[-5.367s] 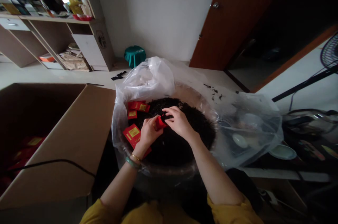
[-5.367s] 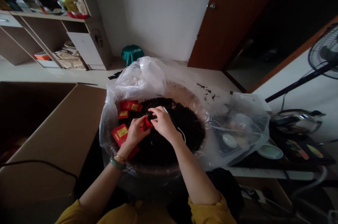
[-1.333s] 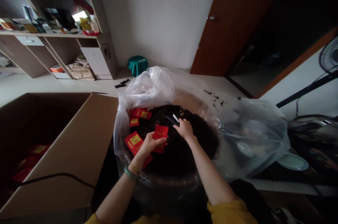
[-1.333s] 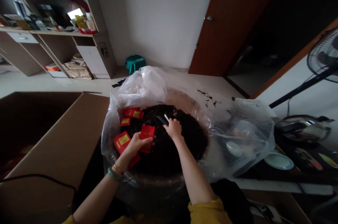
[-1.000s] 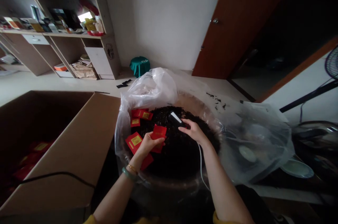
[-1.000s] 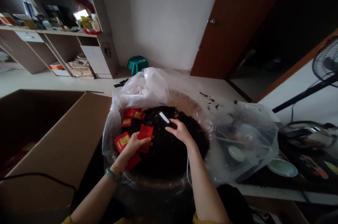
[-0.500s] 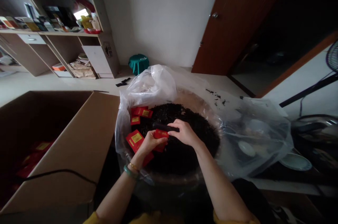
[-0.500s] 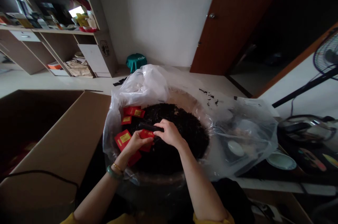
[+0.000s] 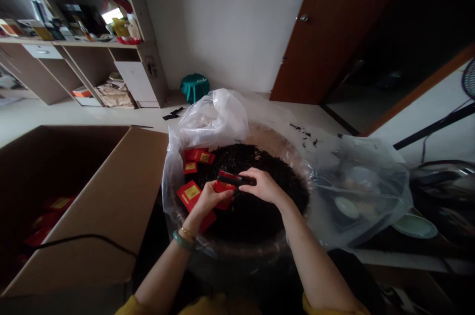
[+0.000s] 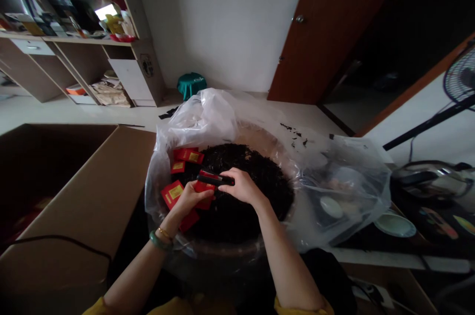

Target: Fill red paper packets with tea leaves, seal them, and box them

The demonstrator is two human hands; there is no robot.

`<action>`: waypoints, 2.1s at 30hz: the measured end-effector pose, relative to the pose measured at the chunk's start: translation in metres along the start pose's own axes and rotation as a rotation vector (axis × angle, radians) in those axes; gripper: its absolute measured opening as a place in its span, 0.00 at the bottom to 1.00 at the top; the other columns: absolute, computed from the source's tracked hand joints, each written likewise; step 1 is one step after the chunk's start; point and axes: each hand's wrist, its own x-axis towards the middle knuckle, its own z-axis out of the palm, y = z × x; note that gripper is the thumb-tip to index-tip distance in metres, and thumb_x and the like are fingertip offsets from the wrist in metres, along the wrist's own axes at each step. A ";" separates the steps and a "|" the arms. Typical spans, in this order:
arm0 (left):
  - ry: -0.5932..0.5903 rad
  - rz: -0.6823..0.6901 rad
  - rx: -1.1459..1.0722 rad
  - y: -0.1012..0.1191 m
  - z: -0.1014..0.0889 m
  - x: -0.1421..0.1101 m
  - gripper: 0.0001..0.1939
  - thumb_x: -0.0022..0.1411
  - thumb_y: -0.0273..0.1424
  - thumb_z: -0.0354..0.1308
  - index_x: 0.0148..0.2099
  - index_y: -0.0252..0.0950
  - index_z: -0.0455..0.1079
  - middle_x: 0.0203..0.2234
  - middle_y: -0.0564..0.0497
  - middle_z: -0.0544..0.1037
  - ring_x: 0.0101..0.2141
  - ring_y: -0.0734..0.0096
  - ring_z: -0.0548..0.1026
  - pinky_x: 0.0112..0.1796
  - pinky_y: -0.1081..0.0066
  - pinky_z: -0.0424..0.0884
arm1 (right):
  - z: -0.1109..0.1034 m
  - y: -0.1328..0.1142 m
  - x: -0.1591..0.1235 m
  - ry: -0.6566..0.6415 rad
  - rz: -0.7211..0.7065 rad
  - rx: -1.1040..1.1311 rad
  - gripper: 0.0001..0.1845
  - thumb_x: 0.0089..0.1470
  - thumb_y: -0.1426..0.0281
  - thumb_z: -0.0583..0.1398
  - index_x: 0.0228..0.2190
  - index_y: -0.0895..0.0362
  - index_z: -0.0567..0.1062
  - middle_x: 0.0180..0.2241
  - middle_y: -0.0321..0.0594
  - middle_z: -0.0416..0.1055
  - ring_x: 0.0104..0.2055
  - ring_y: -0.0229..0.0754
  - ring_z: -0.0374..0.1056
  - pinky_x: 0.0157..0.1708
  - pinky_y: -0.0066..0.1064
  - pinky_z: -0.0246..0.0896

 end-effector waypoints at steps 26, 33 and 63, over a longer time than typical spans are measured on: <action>0.062 0.193 -0.019 0.000 0.000 0.010 0.24 0.47 0.41 0.68 0.44 0.33 0.75 0.38 0.47 0.81 0.36 0.64 0.78 0.38 0.70 0.72 | 0.007 0.005 0.002 0.105 -0.051 -0.010 0.13 0.47 0.74 0.66 0.39 0.55 0.79 0.34 0.39 0.75 0.36 0.41 0.72 0.39 0.31 0.65; 0.127 0.271 0.020 0.006 0.000 0.013 0.17 0.48 0.38 0.67 0.39 0.33 0.76 0.33 0.47 0.81 0.35 0.66 0.76 0.39 0.71 0.70 | 0.012 0.003 0.001 0.067 -0.077 -0.068 0.13 0.48 0.74 0.66 0.39 0.53 0.79 0.34 0.39 0.75 0.36 0.41 0.72 0.39 0.31 0.65; 0.164 0.103 -0.006 0.003 -0.008 0.009 0.19 0.44 0.42 0.69 0.35 0.33 0.77 0.25 0.51 0.79 0.24 0.72 0.74 0.27 0.74 0.68 | 0.016 0.038 0.012 0.202 0.127 -0.061 0.24 0.49 0.66 0.65 0.49 0.56 0.74 0.47 0.48 0.74 0.49 0.49 0.71 0.49 0.39 0.64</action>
